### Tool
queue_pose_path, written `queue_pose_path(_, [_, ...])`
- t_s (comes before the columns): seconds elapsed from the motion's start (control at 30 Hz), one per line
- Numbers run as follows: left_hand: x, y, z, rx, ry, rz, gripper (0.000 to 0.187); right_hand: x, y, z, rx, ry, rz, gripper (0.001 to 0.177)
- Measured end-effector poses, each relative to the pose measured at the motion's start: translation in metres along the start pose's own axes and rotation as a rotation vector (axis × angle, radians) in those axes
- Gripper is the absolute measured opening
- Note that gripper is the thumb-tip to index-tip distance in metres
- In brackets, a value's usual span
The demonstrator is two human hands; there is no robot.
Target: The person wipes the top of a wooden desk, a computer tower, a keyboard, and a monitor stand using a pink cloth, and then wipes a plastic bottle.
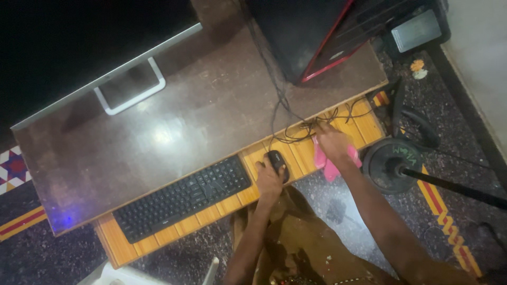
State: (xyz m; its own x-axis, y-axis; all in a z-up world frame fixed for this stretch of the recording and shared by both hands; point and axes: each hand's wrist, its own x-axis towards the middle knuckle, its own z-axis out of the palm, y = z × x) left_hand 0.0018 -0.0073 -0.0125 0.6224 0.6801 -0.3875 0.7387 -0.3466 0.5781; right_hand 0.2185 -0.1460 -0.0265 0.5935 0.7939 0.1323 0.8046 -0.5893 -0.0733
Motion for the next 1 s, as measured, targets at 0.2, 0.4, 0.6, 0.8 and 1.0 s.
queue_pose_path(0.2, [-0.007, 0.006, -0.008, -0.036, -0.028, -0.030, 0.078, 0.000, 0.000, -0.006, -0.034, -0.074, 0.056, 0.022])
queue_pose_path(0.4, [-0.007, 0.007, -0.010, -0.044, -0.029, -0.030, 0.076, -0.036, 0.037, -0.050, 0.231, -0.038, 0.206, 0.014])
queue_pose_path(0.6, [-0.003, 0.007, -0.007, 0.012, -0.047, -0.043, 0.078, -0.087, 0.090, -0.122, 1.107, 0.343, 0.853, 0.024])
queue_pose_path(0.8, [-0.004, 0.006, -0.009, -0.013, -0.043, -0.040, 0.077, -0.120, 0.160, -0.188, 1.047, 0.719, 1.029, 0.026])
queue_pose_path(1.0, [0.003, 0.004, -0.016, -0.064, -0.001, -0.064, 0.074, -0.149, 0.181, -0.221, 1.150, 0.769, 1.034, 0.026])
